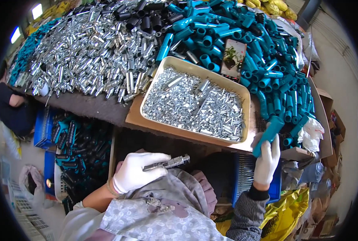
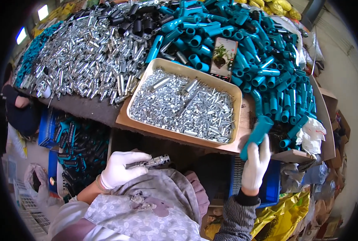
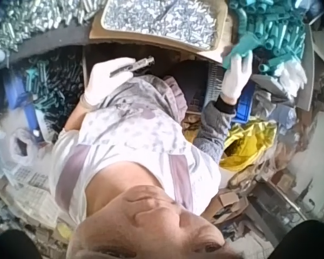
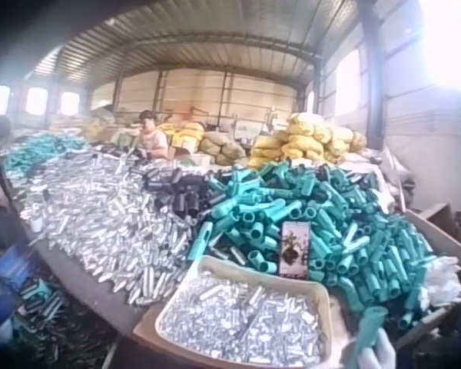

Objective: Assembling metal tubes and plastic joints into hardware components at a manufacturing workbench.

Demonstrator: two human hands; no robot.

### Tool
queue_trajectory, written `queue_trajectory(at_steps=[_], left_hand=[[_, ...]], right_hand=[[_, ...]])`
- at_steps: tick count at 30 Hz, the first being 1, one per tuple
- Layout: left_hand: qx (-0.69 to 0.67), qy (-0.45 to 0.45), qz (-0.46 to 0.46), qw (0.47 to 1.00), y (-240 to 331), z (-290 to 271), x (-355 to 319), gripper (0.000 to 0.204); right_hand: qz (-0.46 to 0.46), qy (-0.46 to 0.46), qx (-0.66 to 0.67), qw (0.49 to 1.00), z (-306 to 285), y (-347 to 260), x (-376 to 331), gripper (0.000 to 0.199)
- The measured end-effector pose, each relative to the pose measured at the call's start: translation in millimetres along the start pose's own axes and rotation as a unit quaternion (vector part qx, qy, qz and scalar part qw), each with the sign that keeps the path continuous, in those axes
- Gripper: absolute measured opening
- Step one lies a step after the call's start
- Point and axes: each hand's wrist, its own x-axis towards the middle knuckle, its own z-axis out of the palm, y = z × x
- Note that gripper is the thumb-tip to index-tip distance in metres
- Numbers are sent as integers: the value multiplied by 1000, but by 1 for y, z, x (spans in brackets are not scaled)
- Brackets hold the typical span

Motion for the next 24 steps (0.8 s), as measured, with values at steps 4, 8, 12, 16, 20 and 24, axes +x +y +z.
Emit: queue_trajectory(at_steps=[4,8,12,16,20,24], left_hand=[[-15,9,-3,1000,2,-2,4,34],[20,-57,56,997,3,-12,7,33],[42,-118,100,987,-4,-22,3,33],[51,-137,131,981,-5,-26,-1,32],[79,-95,97,988,-2,-16,-3,42],[94,-118,161,975,-9,-13,-8,54]], right_hand=[[216,-280,-115,928,21,-17,-31,36],[245,-382,-129,882,32,-14,-25,47],[202,-478,-163,839,38,-13,-5,46],[159,-546,-139,811,49,-12,-3,42],[110,-488,-184,846,77,-17,-30,41],[181,-499,-138,836,89,-12,-46,37]])
